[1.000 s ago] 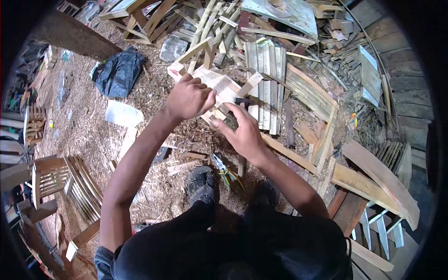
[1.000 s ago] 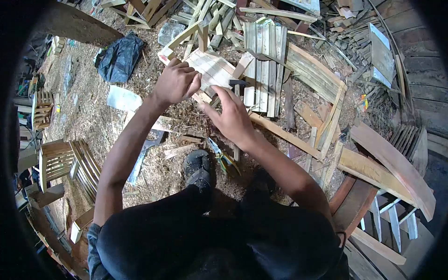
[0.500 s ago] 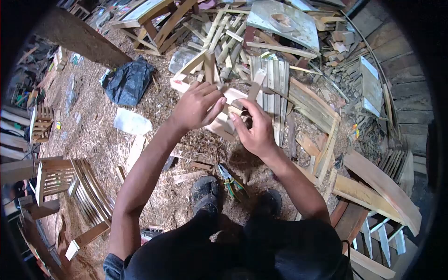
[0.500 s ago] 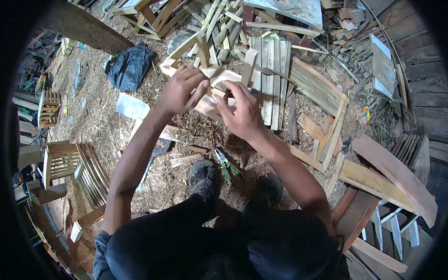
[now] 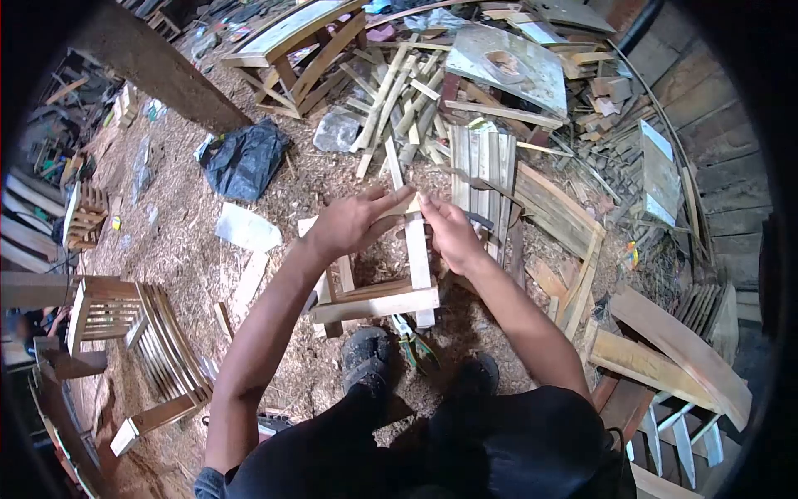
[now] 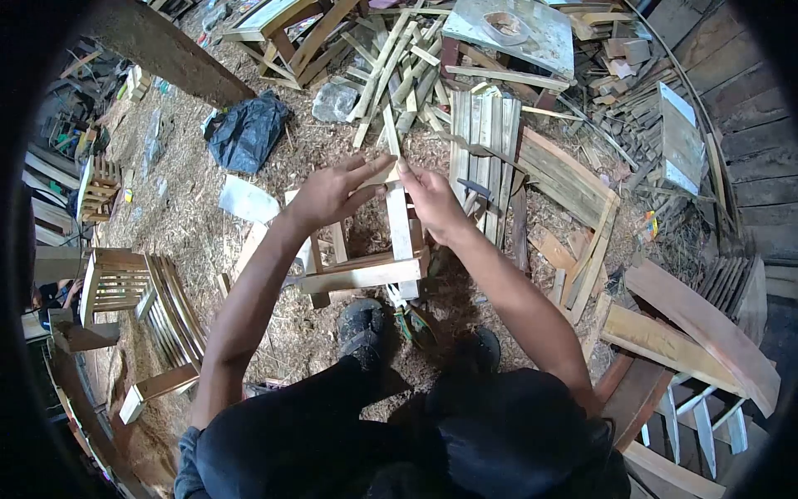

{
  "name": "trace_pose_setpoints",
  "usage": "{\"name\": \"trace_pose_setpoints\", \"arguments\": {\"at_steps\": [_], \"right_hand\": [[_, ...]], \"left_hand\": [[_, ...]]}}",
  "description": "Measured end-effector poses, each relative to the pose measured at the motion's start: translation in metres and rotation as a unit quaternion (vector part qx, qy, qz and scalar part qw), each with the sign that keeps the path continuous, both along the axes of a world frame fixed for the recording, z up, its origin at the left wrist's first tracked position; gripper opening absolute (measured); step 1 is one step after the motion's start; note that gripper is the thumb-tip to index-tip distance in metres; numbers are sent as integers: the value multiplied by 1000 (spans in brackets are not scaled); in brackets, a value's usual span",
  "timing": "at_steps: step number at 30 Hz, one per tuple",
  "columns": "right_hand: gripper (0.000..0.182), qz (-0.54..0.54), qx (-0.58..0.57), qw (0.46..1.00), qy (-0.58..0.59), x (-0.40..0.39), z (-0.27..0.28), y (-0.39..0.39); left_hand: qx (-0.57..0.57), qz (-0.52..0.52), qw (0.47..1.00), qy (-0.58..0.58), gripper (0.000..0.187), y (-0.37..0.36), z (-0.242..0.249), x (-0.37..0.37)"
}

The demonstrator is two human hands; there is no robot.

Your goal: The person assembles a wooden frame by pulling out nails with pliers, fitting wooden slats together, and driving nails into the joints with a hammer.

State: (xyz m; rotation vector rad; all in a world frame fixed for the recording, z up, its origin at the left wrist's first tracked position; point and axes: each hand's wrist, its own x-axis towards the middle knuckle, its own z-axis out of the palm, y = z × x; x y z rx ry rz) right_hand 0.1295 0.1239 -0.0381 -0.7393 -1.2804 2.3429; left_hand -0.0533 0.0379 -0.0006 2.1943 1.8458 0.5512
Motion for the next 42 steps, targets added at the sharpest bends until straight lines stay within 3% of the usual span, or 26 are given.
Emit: {"name": "trace_pose_setpoints", "arguments": {"at_steps": [7,14,20,26,31,42], "right_hand": [[23,-55,68,995,47,11,-26,-19],[25,-71,21,997,37,18,-8,-35],[25,-95,85,991,47,20,-2,-37],[21,-124,166,978,-23,24,-19,-34],[22,-123,149,980,38,28,-17,-34],[23,-161,88,982,34,30,-6,-35]], "left_hand": [[-11,-2,1000,27,52,-5,-3,14],[-7,-24,999,25,53,-10,6,20],[7,-2,998,55,55,-16,11,29],[12,18,999,44,53,-18,17,38],[2,17,999,36,53,-10,17,40],[-13,5,1000,0,45,-7,30,39]]}}
